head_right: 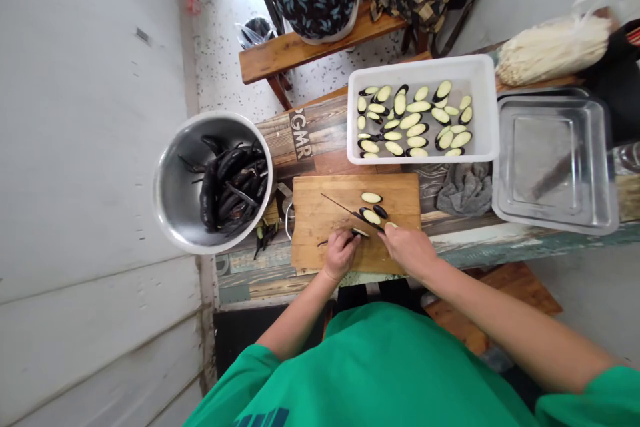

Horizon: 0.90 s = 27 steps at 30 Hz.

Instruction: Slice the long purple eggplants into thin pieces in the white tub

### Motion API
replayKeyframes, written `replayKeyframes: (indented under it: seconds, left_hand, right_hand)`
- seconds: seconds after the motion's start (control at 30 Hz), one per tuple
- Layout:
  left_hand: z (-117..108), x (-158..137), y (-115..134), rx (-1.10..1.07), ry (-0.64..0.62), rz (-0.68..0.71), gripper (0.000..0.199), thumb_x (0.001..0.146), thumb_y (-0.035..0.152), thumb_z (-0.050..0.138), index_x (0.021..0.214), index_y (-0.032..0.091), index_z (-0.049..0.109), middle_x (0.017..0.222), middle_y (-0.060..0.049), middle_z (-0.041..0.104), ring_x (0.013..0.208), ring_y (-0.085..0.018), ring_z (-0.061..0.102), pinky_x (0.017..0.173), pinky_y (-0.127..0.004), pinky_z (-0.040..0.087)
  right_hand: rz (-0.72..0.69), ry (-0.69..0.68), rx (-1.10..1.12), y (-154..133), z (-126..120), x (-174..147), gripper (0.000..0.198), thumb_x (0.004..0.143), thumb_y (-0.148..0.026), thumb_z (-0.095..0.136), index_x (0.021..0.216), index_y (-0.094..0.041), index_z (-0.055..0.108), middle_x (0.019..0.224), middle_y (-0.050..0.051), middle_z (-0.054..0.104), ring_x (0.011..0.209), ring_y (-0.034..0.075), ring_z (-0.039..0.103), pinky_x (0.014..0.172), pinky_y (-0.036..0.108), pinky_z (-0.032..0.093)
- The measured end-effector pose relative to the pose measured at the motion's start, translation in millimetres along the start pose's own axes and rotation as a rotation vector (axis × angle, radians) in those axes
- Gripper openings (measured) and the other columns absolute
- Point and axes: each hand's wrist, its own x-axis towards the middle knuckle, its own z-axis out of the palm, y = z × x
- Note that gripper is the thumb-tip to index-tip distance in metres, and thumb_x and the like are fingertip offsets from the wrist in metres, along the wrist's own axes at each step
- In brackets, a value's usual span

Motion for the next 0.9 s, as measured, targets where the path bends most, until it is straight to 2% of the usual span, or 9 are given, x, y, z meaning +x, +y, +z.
replayKeyframes:
  seconds: [0.17,0.3,0.4,0.5,0.67,0.8,0.9]
  left_hand:
    - [-1.0,-3.1,-0.8,-0.051,-0.031,-0.024,0.011,0.091,0.013,0.055,0.094,0.016,0.065,0.097,-0.009,0.068,0.104,-0.020,0.061,0.085,-0.037,0.055]
    - [-0.7,-9.4,-3.1,-0.083,-0.082,-0.052,0.018,0.095,0.014,0.048,0.095,0.016,0.066,0.099,-0.009,0.069,0.106,-0.020,0.061,0.088,-0.039,0.055]
    - [0.9,-13.2,-4.3,-0.093,-0.072,-0.073,0.020,0.096,0.014,0.046,0.098,0.017,0.066,0.100,-0.009,0.069,0.107,-0.019,0.061,0.089,-0.039,0.055]
    - [1.0,-11.0,-3.3,-0.086,-0.073,-0.060,0.018,0.095,0.013,0.049,0.099,0.017,0.066,0.099,-0.009,0.069,0.107,-0.020,0.061,0.088,-0.040,0.056]
    - [-4.7,-3.9,0.4,-0.084,-0.017,-0.020,0.016,0.091,0.010,0.054,0.103,0.014,0.064,0.101,-0.011,0.068,0.107,-0.020,0.060,0.086,-0.038,0.056]
    - [-8.4,-6.6,-0.1,-0.121,-0.003,-0.040,0.017,0.092,0.012,0.053,0.105,0.017,0.063,0.104,-0.009,0.067,0.107,-0.019,0.061,0.087,-0.037,0.056]
    - [-9.3,-9.5,-1.5,-0.138,-0.022,-0.058,0.017,0.094,0.015,0.049,0.104,0.018,0.064,0.104,-0.009,0.068,0.105,-0.018,0.061,0.086,-0.037,0.056]
  right_hand:
    - [-0.091,-0.107,-0.080,17.4,-14.4,-42.1,0.032,0.098,-0.032,0.031,0.090,-0.016,0.058,0.073,0.011,0.070,0.061,0.020,0.065,0.048,0.027,0.023]
    - [-0.077,-0.163,-0.088,31.1,-11.5,-60.3,0.025,0.095,-0.025,0.036,0.087,-0.016,0.058,0.069,0.010,0.069,0.057,0.020,0.064,0.047,0.027,0.020]
    - [-0.053,-0.194,-0.096,30.7,-7.1,-52.8,0.027,0.095,-0.029,0.036,0.088,-0.015,0.058,0.070,0.011,0.069,0.058,0.021,0.065,0.046,0.027,0.021]
    - [-0.051,-0.185,-0.102,13.6,-1.6,-27.7,0.034,0.097,-0.037,0.035,0.092,-0.014,0.059,0.074,0.013,0.070,0.064,0.022,0.067,0.049,0.026,0.027]
    - [-0.056,-0.026,-0.023,-13.5,5.7,6.9,0.047,0.100,-0.041,0.022,0.096,-0.013,0.060,0.084,0.014,0.072,0.073,0.022,0.069,0.054,0.024,0.032]
    - [0.011,0.003,-0.017,-3.9,2.5,-5.6,0.042,0.099,-0.040,0.028,0.098,-0.014,0.060,0.080,0.012,0.072,0.068,0.019,0.067,0.051,0.025,0.030]
    - [-0.061,-0.044,-0.060,6.0,-3.6,-23.2,0.037,0.097,-0.041,0.033,0.095,-0.015,0.060,0.083,0.012,0.073,0.065,0.020,0.067,0.050,0.026,0.029]
